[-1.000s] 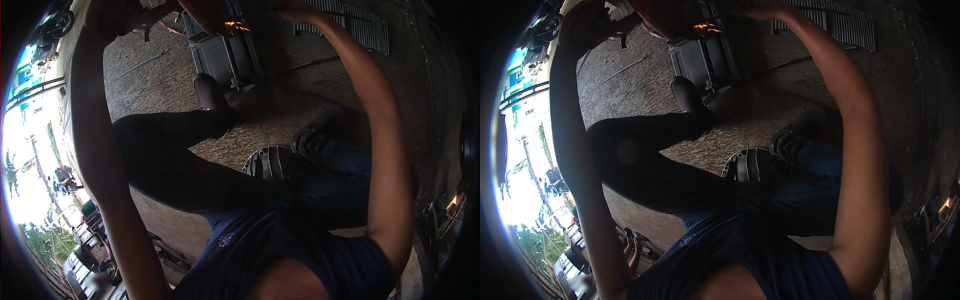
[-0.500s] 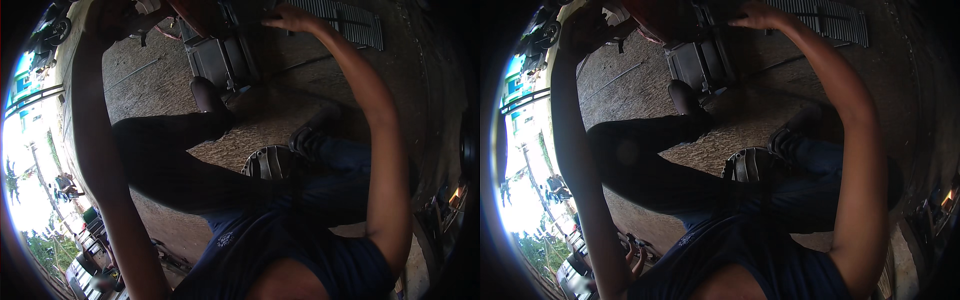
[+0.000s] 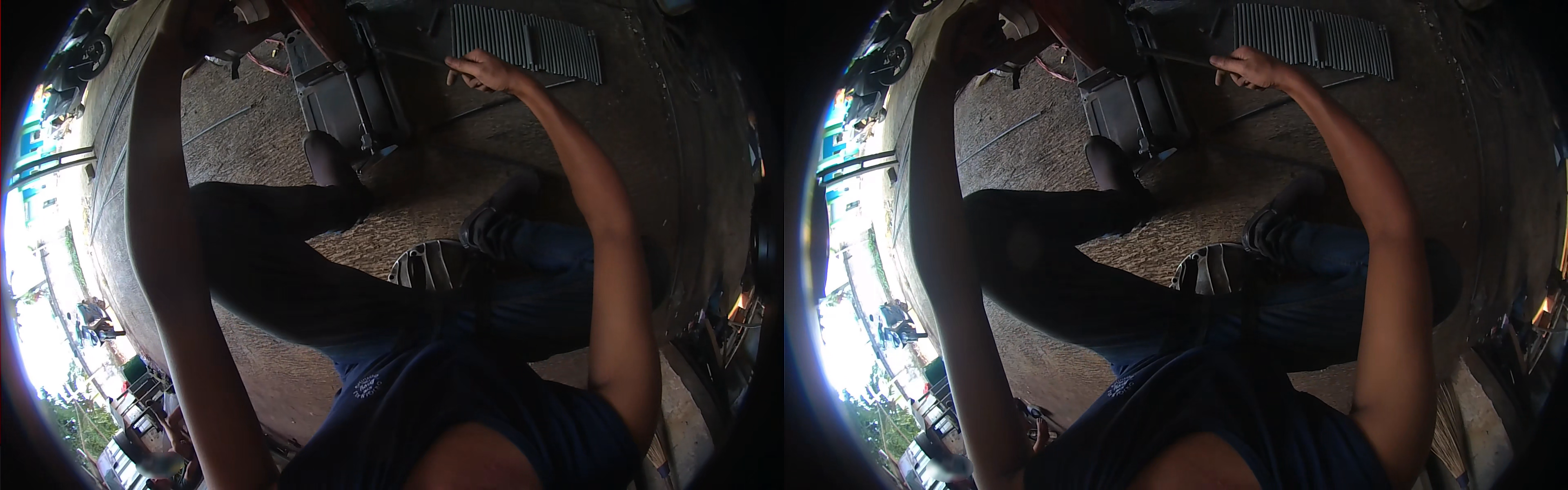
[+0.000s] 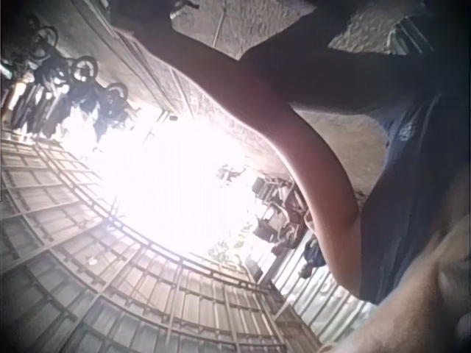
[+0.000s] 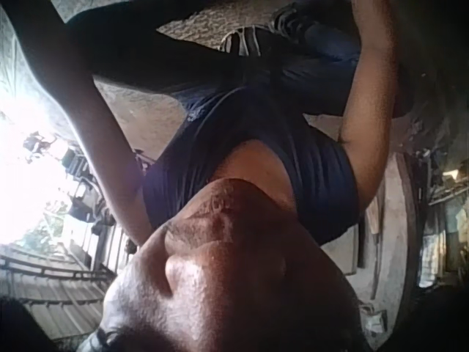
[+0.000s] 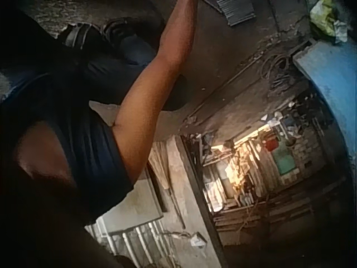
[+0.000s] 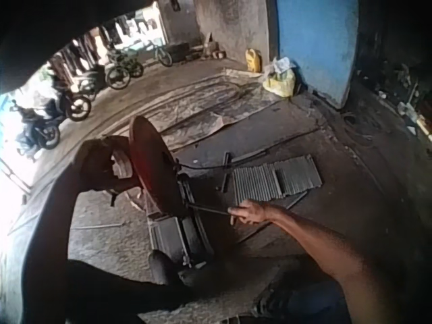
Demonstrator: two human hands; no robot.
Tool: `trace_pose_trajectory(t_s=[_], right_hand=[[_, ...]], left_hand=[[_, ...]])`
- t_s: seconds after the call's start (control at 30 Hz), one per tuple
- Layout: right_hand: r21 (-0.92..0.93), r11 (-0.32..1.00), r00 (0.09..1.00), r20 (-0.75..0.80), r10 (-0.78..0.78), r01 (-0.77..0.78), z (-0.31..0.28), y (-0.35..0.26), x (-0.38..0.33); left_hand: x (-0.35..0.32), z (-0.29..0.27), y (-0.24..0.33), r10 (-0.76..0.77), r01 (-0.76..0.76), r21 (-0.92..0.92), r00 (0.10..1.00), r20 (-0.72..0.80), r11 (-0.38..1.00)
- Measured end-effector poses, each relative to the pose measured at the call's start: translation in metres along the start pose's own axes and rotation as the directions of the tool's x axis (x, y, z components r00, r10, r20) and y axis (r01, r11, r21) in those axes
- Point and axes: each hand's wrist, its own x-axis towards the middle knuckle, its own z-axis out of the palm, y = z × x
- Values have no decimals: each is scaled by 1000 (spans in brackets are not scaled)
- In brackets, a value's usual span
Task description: Use a chop saw to cut thin metal rods to a specific length.
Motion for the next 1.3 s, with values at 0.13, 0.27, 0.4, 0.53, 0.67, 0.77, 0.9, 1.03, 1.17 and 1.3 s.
trace_pose_trajectory(t_s=[0.13,0.27,0.4,0.53,0.67,0.77,0.9,1.03,1.17,1.3], right_hand=[[29,999,999,19,26,-26,6,5,0],[34,999,999,40,1,-3,10,7,4],[47,999,998,59,-28,25,10,7,5],[58,998,999,52,-4,1,12,8,4],[71,997,998,56,-8,4,13,12,5],[52,999,1000,13,-6,5,14,17,7],[-69,997,991,-124,-49,41,26,26,15],[-261,965,867,-481,-132,2,46,30,25],[-201,979,798,-595,-92,-37,59,27,32],[-125,988,772,-636,-10,-90,63,25,33]], left_hand=[[-1,9,-11,70,-79,-207,996,-50,975],[-10,14,-22,109,-110,-93,994,-21,990],[-11,12,-19,-80,85,-173,996,32,981],[-5,4,-11,-131,150,-231,987,95,961],[1,4,-6,-20,27,-236,999,32,971],[1,2,-4,36,-31,-171,999,27,985],[-2,-1,-2,-37,39,-82,999,31,996],[-2,-2,-1,-94,103,-113,992,84,988],[2,0,1,2,-3,-84,1000,-7,996],[2,0,0,28,-27,-75,999,16,997]])
